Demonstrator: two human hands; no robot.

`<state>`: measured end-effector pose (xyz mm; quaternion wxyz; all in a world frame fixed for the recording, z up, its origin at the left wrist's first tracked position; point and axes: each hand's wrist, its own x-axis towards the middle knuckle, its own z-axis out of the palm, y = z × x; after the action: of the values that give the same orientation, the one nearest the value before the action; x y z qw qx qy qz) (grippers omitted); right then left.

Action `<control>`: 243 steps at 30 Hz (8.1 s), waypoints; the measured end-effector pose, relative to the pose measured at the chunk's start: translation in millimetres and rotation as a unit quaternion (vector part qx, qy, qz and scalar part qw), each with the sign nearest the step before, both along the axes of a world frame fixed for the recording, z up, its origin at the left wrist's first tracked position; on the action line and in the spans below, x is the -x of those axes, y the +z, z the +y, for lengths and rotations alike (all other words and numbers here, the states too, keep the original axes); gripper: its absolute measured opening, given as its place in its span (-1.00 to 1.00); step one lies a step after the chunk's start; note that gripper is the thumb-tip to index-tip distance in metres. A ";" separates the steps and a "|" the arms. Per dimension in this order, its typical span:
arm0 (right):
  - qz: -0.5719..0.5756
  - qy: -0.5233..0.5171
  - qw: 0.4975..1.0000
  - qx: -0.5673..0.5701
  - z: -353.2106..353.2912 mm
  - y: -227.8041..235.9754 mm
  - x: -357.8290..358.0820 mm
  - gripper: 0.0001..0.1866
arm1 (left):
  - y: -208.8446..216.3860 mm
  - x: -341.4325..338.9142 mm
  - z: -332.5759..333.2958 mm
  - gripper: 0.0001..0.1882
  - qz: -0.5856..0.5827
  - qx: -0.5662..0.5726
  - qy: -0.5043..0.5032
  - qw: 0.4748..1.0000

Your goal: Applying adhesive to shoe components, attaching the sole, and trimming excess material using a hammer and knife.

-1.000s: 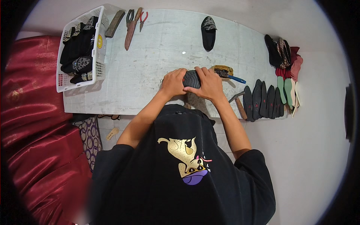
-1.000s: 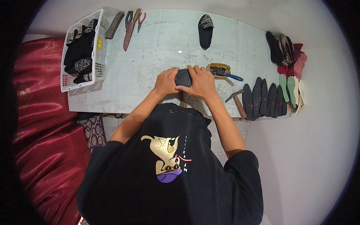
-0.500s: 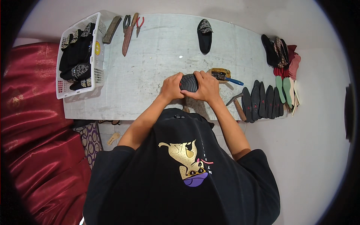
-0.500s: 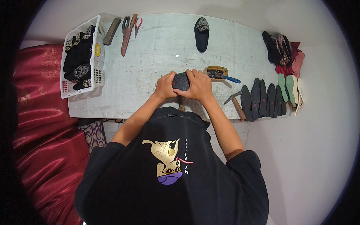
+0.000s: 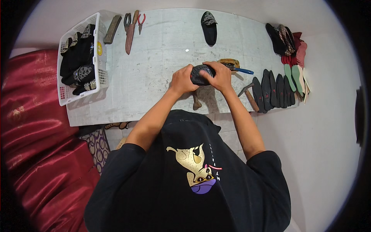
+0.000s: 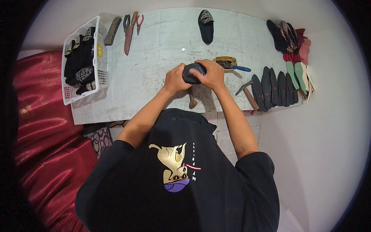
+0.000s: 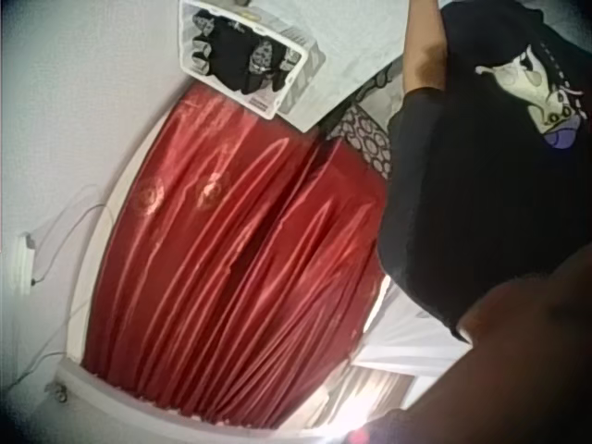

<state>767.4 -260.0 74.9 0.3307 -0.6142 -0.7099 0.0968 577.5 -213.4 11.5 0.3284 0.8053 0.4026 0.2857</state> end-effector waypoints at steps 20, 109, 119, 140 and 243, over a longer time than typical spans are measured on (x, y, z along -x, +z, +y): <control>0.195 -0.330 0.924 0.004 -7.1 -24.3 25.5 -0.43 | 48.4 -20.0 44.4 -0.26 0.176 0.195 -0.135 0.955; 0.440 0.109 0.817 0.356 -16.2 -49.2 -65.4 -0.33 | 46.4 -71.3 4.0 -0.44 0.134 0.082 0.160 0.975; 0.470 0.040 0.810 0.349 -37.5 -43.6 -57.5 -0.37 | 53.5 -75.6 -0.3 -0.51 0.151 0.076 0.155 0.973; -0.103 -0.284 0.916 0.263 -188.3 -125.6 -199.7 -0.44 | 75.8 -77.1 27.2 -0.33 0.219 0.086 -0.091 0.968; 0.491 -0.099 0.843 0.195 -31.1 -2.0 -75.7 -0.63 | 62.2 -67.2 -55.7 -0.17 0.158 -0.054 0.031 0.985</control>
<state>843.1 -291.0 72.8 0.5177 -0.6048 -0.3567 0.4889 644.7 -269.1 73.7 0.2075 0.8438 0.4587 0.1861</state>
